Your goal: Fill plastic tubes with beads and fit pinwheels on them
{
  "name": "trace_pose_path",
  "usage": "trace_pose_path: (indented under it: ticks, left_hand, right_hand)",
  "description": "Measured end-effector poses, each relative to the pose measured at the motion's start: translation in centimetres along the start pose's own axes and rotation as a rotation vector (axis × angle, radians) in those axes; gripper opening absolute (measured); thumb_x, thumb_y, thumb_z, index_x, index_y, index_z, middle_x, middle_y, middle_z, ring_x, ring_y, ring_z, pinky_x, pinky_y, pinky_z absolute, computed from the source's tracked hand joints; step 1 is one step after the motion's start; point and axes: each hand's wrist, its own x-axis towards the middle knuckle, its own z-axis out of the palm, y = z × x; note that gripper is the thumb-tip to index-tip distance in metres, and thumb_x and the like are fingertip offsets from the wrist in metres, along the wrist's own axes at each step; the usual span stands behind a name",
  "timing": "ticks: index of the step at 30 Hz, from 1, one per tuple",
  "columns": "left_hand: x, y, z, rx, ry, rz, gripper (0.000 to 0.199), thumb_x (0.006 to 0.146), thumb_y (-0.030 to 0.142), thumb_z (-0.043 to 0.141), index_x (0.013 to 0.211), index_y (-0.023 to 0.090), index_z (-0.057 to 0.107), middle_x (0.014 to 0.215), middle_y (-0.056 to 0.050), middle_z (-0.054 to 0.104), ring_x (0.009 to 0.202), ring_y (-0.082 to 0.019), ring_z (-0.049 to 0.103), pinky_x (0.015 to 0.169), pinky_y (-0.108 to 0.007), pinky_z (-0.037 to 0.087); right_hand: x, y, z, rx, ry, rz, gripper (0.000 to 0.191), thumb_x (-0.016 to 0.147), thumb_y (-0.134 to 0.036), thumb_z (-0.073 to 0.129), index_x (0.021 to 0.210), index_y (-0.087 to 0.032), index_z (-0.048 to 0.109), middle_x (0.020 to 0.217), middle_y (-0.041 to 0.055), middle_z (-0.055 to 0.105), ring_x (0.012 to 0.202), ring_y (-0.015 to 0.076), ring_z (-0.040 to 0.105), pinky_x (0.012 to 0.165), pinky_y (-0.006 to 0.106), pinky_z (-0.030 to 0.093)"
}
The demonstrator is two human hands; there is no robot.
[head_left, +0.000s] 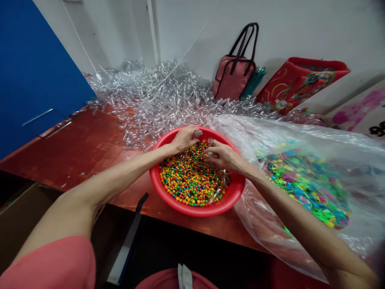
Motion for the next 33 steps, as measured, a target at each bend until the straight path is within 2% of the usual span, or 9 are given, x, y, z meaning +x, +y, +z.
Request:
trace_pose_path:
  ticks: [4, 7, 10, 14, 17, 22, 26, 30, 33]
  left_hand:
    - [-1.9, 0.2, -4.3, -0.247, 0.078, -0.148, 0.026, 0.083, 0.032, 0.077, 0.101, 0.015, 0.07, 0.078, -0.001, 0.066, 0.069, -0.014, 0.055, 0.068, -0.029, 0.045]
    - [-3.5, -0.2, -6.3, -0.269, -0.025, -0.194, 0.028, 0.075, 0.032, 0.081, 0.094, 0.015, 0.069, 0.07, 0.002, 0.06, 0.063, -0.012, 0.05, 0.064, -0.028, 0.04]
    - [-4.7, -0.4, -6.8, -0.185, -0.177, -0.17, 0.024, 0.07, 0.027, 0.081, 0.087, 0.014, 0.069, 0.069, 0.002, 0.06, 0.063, -0.012, 0.05, 0.065, -0.028, 0.039]
    - [-5.5, -0.2, -5.9, -0.028, -0.336, -0.013, 0.02, 0.07, 0.015, 0.072, 0.09, 0.015, 0.072, 0.081, -0.002, 0.068, 0.072, -0.015, 0.058, 0.071, -0.028, 0.043]
    - [-5.5, -0.1, -4.4, 0.104, -0.503, 0.172, 0.021, 0.069, 0.008, 0.066, 0.086, 0.016, 0.074, 0.087, -0.004, 0.07, 0.078, -0.016, 0.059, 0.074, -0.028, 0.044]
    - [-5.4, -0.7, -1.8, 0.218, -0.717, 0.298, 0.023, 0.066, 0.005, 0.066, 0.084, 0.018, 0.074, 0.087, -0.005, 0.073, 0.081, -0.019, 0.063, 0.075, -0.027, 0.047]
    - [-5.3, -0.8, -1.1, 0.231, -0.688, 0.305, 0.024, 0.07, 0.007, 0.067, 0.087, 0.02, 0.077, 0.093, -0.007, 0.077, 0.089, -0.021, 0.068, 0.081, -0.028, 0.05]
    - [-4.9, -0.5, -1.8, 0.235, -0.52, 0.03, 0.018, 0.075, 0.016, 0.068, 0.09, 0.019, 0.079, 0.086, -0.006, 0.077, 0.082, -0.021, 0.069, 0.075, -0.029, 0.049]
    - [-4.7, -0.3, -3.2, -0.082, -0.4, -0.132, 0.019, 0.077, 0.024, 0.068, 0.091, 0.018, 0.079, 0.084, -0.004, 0.077, 0.079, -0.018, 0.067, 0.076, -0.028, 0.05]
  right_hand:
    - [1.5, -3.4, 1.6, -0.403, -0.199, -0.076, 0.024, 0.106, -0.032, 0.058, 0.109, -0.018, 0.076, 0.12, 0.0158, 0.065, 0.108, 0.0295, 0.062, 0.088, 0.039, 0.047]
    - [2.9, -5.9, 4.1, -0.57, -0.344, -0.176, 0.025, 0.106, -0.026, 0.056, 0.109, -0.013, 0.077, 0.123, 0.0198, 0.067, 0.114, 0.0355, 0.061, 0.091, 0.047, 0.048]
    - [3.4, -7.3, 6.0, -0.55, -0.457, -0.265, 0.027, 0.105, -0.016, 0.051, 0.103, -0.014, 0.078, 0.129, 0.0194, 0.067, 0.117, 0.0354, 0.06, 0.092, 0.048, 0.049]
    - [2.6, -6.8, 5.6, -0.189, -0.544, -0.33, 0.032, 0.097, -0.002, 0.049, 0.098, -0.016, 0.078, 0.116, 0.0125, 0.07, 0.1, 0.0243, 0.064, 0.084, 0.037, 0.052]
    - [1.6, -5.7, 4.0, 0.213, -0.513, -0.316, 0.039, 0.085, 0.005, 0.052, 0.104, -0.018, 0.078, 0.115, 0.0076, 0.071, 0.096, 0.0186, 0.065, 0.087, 0.033, 0.052]
    - [0.2, -4.4, 1.9, 0.659, -0.461, -0.165, 0.029, 0.09, -0.026, 0.074, 0.118, -0.02, 0.078, 0.112, 0.0042, 0.076, 0.103, 0.0195, 0.068, 0.097, 0.035, 0.051]
    - [-0.2, -3.6, 0.8, 0.748, -0.328, -0.044, 0.04, 0.089, -0.04, 0.078, 0.125, -0.024, 0.075, 0.12, 0.0035, 0.076, 0.109, 0.021, 0.069, 0.102, 0.037, 0.051]
    - [-0.1, -3.1, 0.3, 0.804, -0.235, 0.014, 0.046, 0.089, -0.042, 0.079, 0.13, -0.025, 0.072, 0.121, 0.0039, 0.076, 0.11, 0.0218, 0.07, 0.102, 0.038, 0.052]
    - [0.0, -3.0, 0.2, 0.811, -0.211, 0.053, 0.051, 0.089, -0.042, 0.077, 0.135, -0.023, 0.068, 0.122, 0.0057, 0.075, 0.109, 0.0213, 0.07, 0.099, 0.037, 0.053]
